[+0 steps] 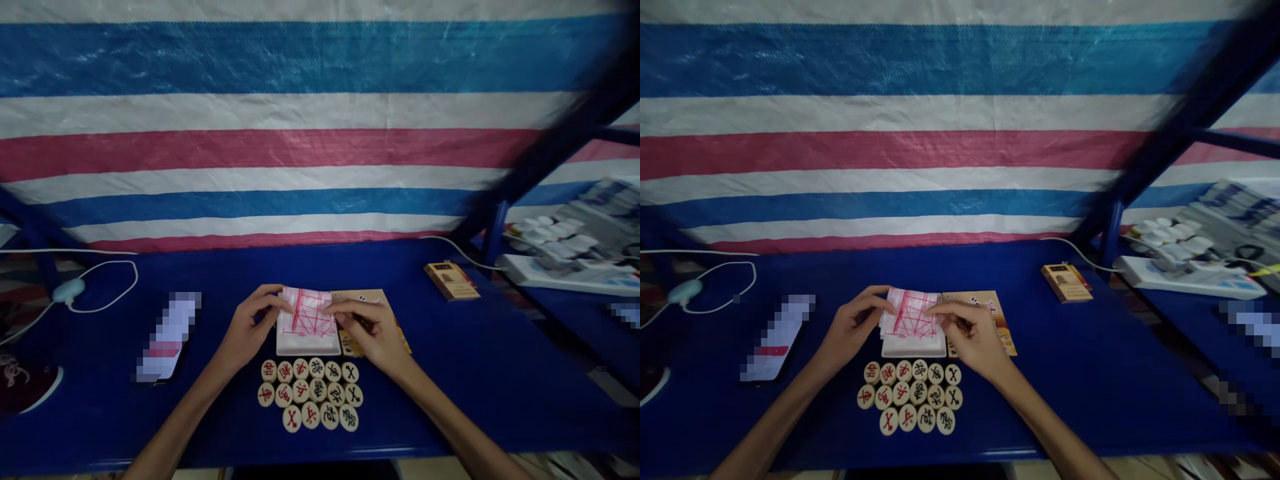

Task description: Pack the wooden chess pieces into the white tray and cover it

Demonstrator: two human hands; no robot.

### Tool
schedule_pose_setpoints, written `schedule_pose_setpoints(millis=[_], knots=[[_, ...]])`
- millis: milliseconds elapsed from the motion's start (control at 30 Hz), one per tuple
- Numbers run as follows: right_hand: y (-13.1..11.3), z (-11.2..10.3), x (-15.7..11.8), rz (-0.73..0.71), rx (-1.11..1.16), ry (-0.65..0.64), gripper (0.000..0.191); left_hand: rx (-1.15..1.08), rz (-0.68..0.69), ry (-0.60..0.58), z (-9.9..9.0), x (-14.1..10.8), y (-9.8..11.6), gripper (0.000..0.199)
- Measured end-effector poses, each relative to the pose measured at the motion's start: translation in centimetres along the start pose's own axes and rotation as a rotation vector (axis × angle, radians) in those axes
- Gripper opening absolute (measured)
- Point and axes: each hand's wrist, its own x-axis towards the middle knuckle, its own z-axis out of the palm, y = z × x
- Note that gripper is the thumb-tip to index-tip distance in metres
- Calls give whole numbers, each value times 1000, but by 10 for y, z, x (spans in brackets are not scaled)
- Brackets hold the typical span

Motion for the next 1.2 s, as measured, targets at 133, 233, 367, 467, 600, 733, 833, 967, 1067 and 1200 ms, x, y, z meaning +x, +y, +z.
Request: schedule_pose_setpoints(millis=[133,233,367,467,600,733,833,967,1067,1200], knots=[[-1,0,0,-10,-32,43,23,-148,-125,-61,2,-2,6,31],[2,1,0,-6,-56,35,21,-161,-127,-43,5,-3,6,40],[4,3,1,-5,-83,-5,17,-114,-95,27,7,-3,0,49],[4,4,2,-40,-82,-60,15,-121,-113,54,7,-2,-2,50],[4,4,1,-51,-71,-81,14,-154,-165,81,5,-1,0,48],[0,3,1,-27,-78,-71,15,-94,-163,104,3,0,1,38],[-1,2,2,-11,-88,-74,17,-54,-132,98,4,0,0,35],[0,0,4,4,-80,-74,18,28,-113,126,5,-1,0,32],[1,-5,5,39,-122,-93,20,158,-101,237,3,-1,3,26],[2,-18,9,58,-143,15,23,128,-81,322,-1,1,4,12]])
